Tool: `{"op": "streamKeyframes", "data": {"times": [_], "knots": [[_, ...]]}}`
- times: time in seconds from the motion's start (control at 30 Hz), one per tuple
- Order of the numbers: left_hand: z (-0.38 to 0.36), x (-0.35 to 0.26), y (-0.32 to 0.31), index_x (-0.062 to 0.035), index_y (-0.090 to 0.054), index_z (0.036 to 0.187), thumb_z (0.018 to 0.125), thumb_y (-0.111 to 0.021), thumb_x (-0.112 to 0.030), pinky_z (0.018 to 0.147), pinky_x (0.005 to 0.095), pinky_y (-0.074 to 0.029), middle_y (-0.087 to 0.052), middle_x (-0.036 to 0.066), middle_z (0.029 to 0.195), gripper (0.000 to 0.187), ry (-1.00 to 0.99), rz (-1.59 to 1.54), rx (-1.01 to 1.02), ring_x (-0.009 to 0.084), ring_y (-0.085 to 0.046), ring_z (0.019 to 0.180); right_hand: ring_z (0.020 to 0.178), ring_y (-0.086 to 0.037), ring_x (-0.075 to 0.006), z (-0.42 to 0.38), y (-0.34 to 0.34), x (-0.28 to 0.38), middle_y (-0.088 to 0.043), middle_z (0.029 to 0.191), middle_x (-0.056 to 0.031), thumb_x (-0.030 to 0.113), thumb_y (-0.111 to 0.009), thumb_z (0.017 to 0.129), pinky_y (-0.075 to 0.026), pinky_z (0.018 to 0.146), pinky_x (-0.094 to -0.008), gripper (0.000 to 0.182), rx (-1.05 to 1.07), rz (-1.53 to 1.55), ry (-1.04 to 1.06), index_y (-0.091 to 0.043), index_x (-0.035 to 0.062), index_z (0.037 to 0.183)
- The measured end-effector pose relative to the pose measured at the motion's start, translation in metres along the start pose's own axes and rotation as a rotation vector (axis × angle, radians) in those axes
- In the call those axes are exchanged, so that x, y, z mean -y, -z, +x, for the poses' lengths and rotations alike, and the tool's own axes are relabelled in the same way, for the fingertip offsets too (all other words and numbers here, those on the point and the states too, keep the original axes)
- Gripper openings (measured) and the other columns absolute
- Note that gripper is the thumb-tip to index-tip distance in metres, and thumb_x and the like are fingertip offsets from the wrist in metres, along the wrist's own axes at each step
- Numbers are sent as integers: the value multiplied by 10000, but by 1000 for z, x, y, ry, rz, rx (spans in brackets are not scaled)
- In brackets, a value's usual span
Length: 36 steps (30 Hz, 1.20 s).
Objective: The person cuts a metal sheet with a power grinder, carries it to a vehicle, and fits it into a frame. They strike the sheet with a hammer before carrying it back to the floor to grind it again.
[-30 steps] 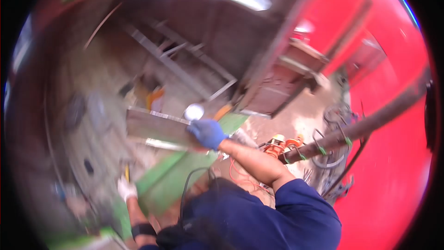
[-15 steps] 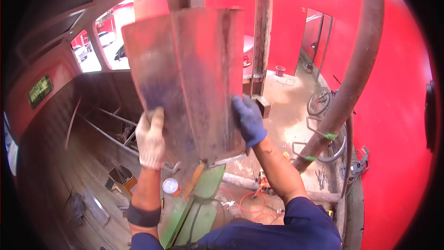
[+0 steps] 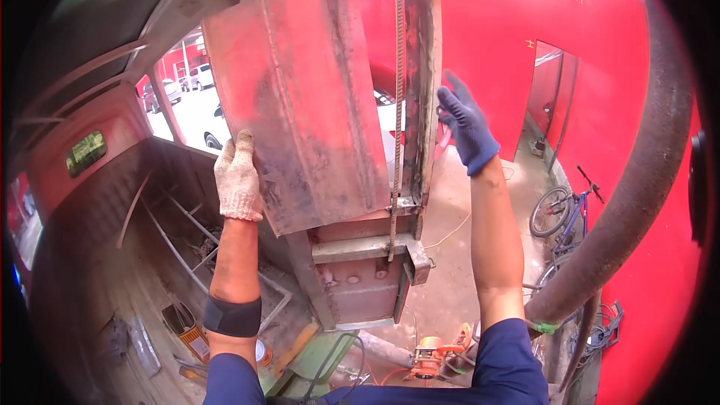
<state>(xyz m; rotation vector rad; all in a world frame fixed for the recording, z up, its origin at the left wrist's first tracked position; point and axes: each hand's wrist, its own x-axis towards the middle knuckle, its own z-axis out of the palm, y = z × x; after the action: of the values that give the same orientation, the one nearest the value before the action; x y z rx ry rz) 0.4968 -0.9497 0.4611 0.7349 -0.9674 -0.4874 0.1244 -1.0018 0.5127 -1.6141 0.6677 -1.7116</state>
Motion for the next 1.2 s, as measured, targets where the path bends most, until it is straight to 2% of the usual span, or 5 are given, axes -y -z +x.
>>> {"op": "streamKeyframes", "data": {"times": [0.13, 0.27, 0.87, 0.93, 1.2], "knots": [[10, -2, -7, 12, -690, 1152, 1015, -667, -325, 719, 263, -438, -635, -15, 912, 364, -12, 114, 11, 81, -527, 799, 1204, -631, -313, 15, -8, -35, -606, 1357, -206, 424, -642, 992, -525, 977, -444, 702, 497, 312, -154, -431, -19, 1494], [7, -13, -14, -11, -693, 1192, 1011, -676, -322, 709, 247, -437, -648, -27, 938, 360, -24, 123, 61, 60, -540, 807, 993, -708, -313, 11, -15, -36, -663, 1247, -200, 369, -667, 972, -570, 873, -424, 670, 490, 460, -233, -457, -29, 1468], [12, -5, -24, -73, -698, 1052, 1012, -670, -293, 554, 252, -410, -577, -48, 744, 226, -18, 54, -9, 72, -517, 621, 857, -714, -261, 1, -21, -23, -730, 987, -177, 376, -656, 948, -563, 791, -360, 499, 382, 378, -309, -641, -64, 1183], [14, -7, -25, 69, -648, 1231, 1004, -674, -342, 806, 291, -469, -683, 46, 1018, 470, -20, 121, 46, 122, -576, 898, 806, -713, -241, 6, -20, -30, -721, 938, -123, 342, -682, 942, -573, 712, -353, 398, 388, 427, -324, -656, 2, 1147], [12, -9, -42, 46, -677, 1205, 1005, -667, -352, 816, 298, -467, -684, 43, 1010, 446, -13, 169, 38, 134, -561, 896, 705, -684, -186, 11, -16, -45, -694, 858, -46, 315, -719, 930, -570, 622, -325, 282, 288, 458, -322, -666, 87, 1086]]}}
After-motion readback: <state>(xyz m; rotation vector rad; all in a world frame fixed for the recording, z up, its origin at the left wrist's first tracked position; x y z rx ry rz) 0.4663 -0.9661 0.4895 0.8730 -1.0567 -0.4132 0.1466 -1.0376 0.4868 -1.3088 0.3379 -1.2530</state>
